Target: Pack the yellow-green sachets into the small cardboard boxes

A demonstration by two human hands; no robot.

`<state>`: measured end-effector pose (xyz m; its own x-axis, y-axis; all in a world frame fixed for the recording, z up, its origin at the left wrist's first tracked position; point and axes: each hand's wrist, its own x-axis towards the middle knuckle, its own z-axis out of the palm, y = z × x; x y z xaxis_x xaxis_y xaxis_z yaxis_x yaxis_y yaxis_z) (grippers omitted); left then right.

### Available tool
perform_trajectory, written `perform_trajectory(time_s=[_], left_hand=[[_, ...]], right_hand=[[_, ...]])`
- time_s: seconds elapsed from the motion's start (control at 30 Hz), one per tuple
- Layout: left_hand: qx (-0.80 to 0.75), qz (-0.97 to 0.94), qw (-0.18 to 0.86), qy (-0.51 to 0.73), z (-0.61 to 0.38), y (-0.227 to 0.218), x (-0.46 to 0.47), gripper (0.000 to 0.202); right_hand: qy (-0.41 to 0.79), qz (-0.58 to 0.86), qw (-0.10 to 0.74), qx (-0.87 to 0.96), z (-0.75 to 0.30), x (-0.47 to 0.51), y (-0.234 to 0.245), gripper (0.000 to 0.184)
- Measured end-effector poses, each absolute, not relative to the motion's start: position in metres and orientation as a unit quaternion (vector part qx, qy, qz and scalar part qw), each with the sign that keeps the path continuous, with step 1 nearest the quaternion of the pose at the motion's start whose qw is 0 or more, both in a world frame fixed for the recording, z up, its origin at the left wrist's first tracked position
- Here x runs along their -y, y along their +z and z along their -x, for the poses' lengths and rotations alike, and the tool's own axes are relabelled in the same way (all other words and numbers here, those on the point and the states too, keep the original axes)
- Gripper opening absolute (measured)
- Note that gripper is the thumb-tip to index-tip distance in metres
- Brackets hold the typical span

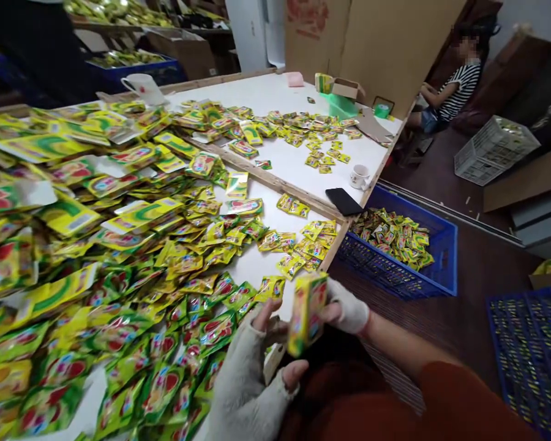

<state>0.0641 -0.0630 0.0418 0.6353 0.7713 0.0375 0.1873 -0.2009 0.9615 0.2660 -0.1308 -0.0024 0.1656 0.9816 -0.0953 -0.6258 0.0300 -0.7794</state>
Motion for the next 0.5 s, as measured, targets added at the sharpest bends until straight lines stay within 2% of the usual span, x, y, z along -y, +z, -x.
perform_trajectory(time_s=[0.07, 0.13, 0.23, 0.33, 0.43, 0.5], left_hand=[[-0.283, -0.753, 0.531, 0.266, -0.072, 0.042, 0.060, 0.068], [-0.285, -0.785, 0.483, 0.265, -0.071, 0.038, 0.055, 0.055], [-0.349, -0.790, 0.449, 0.227, -0.064, 0.028, 0.046, 0.042], [-0.408, -0.747, 0.504, 0.147, -0.059, 0.017, 0.039, 0.047], [-0.421, -0.698, 0.570, 0.103, -0.054, 0.002, 0.031, 0.053], [-0.431, -0.687, 0.574, 0.111, -0.047, -0.009, 0.021, 0.056]], right_hand=[[0.547, 0.307, 0.763, 0.154, -0.301, 0.152, 0.002, 0.068], [0.465, 0.271, 0.838, 0.091, -0.333, 0.170, 0.008, 0.062], [0.424, 0.271, 0.862, 0.068, -0.358, 0.180, 0.011, 0.067], [0.549, 0.228, 0.802, 0.067, -0.335, 0.162, 0.006, 0.071], [0.686, 0.164, 0.697, 0.133, -0.273, 0.123, 0.002, 0.068], [0.742, 0.152, 0.613, 0.223, -0.228, 0.086, -0.003, 0.069]])
